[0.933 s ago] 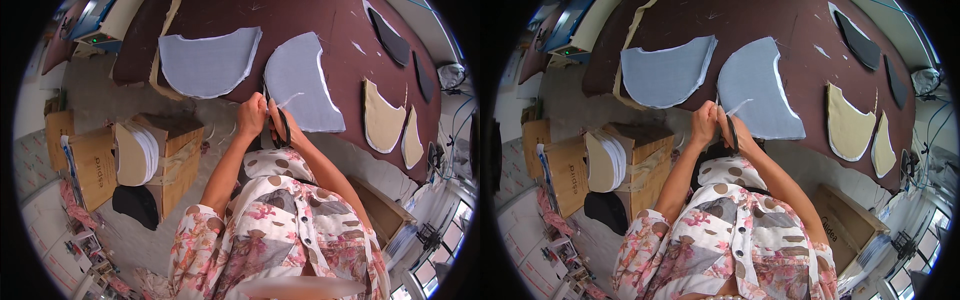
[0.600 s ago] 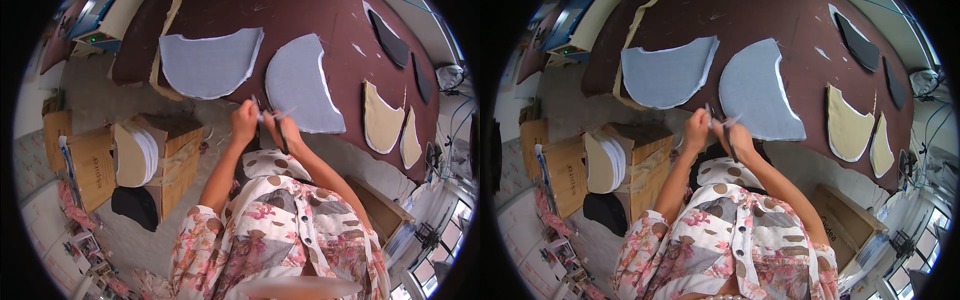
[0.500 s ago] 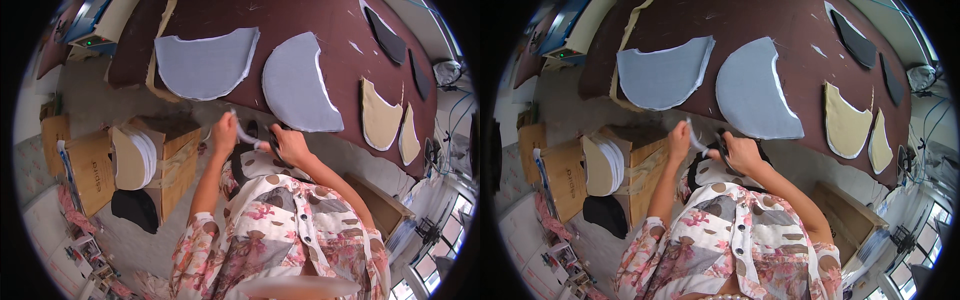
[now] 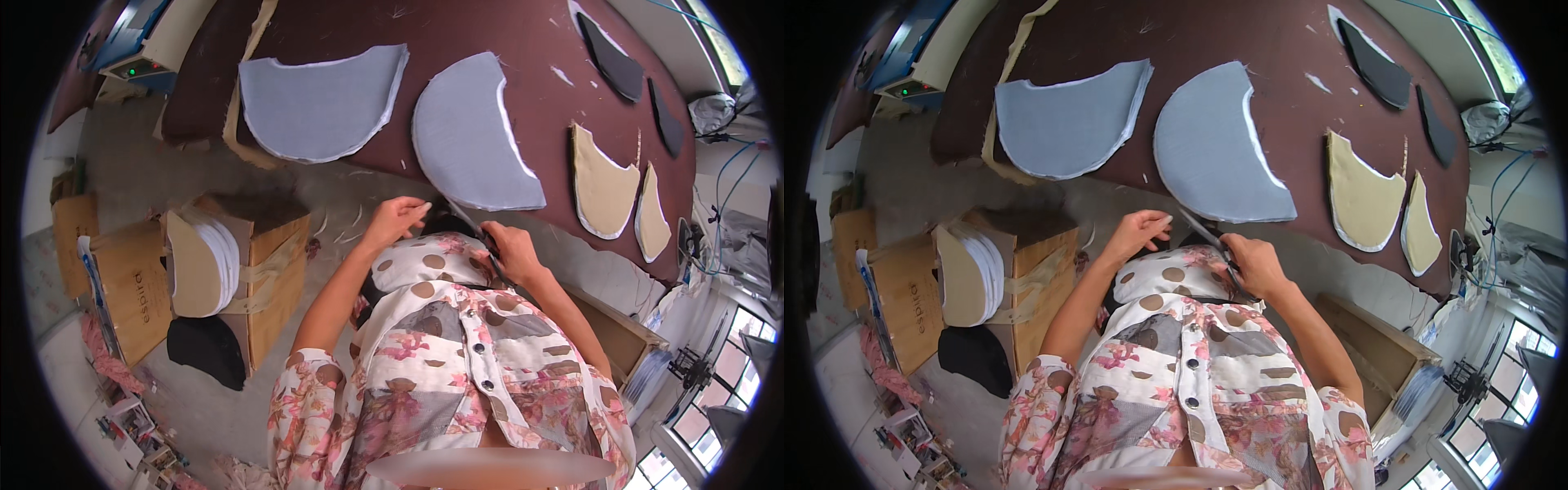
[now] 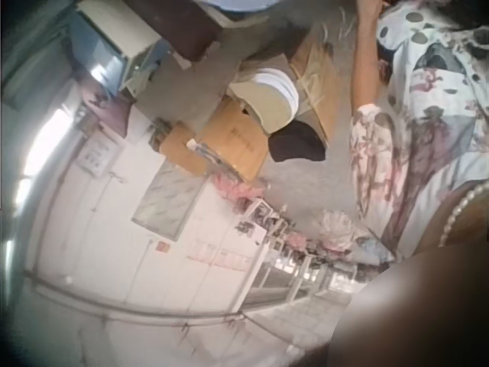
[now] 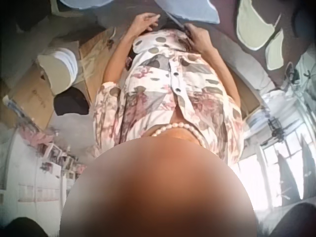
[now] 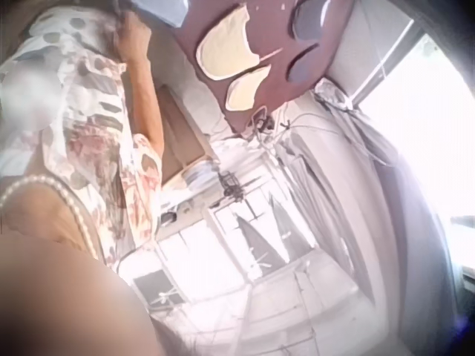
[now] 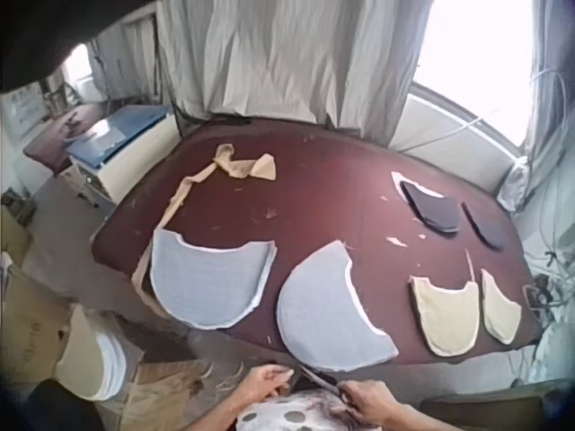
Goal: The person uses shears to trim the edges of several light-colored fabric pieces on a brown worktable. They handle each piece individually, cutting along the perimeter and then placing the trimmed pieces aside. The person also moves a stack of similar pieces from a cardboard box onto the table.
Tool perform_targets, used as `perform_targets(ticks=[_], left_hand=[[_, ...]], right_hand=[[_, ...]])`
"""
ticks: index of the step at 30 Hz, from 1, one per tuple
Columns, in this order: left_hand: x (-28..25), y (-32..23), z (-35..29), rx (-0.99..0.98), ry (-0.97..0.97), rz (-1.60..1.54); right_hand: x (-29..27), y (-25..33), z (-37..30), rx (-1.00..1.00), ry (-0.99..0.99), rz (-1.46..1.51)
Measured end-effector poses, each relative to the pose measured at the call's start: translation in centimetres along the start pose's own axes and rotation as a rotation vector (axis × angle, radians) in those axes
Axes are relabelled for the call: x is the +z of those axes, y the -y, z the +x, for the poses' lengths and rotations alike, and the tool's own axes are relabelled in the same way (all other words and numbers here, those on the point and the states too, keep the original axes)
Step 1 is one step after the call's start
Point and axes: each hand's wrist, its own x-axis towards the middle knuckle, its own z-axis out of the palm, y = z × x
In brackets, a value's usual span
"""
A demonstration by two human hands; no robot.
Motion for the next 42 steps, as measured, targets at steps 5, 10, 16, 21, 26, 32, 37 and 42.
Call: perform_targets(ticks=[5,10,16,21,26,32,37,42], left_hand=[[3.1,-2.5,1.7,0.024,0.044,-0.262],[3.9,-3.0,1.3,0.071,-0.068,-0.420],[3.8,-2.8,-0.3,0.163,-0.266,-0.627],[3.8,-0.6,1.7,0.177,-0.365,-0.536],[4.1,-0.6,1.2,0.205,-0.447,-0.630],[5.4,-0.9,1.4,0.249,-0.492,-0.626],[5.3,0.0,1.2,0.296,-0.516,-0.575],[5.4,0.3,0.0,0.316,-0.483,-0.637]], right_hand=[[-0.7,-0.2,-0.6,-0.091,-0.082,0.040],[-0.3,-1.3,-1.0,0.018,-0.146,0.184],[0.0,-1.2,-0.3,0.093,-0.113,0.340],[2.0,-2.4,-1.3,0.012,-0.146,0.228],[0.4,-1.2,0.5,-0.075,0.044,0.116],[-0.1,-1.3,1.6,-0.170,0.086,0.102],[0.3,-2.2,1.5,-0.209,0.127,0.078],[0.5,-2.4,1.7,-0.280,0.184,0.081]])
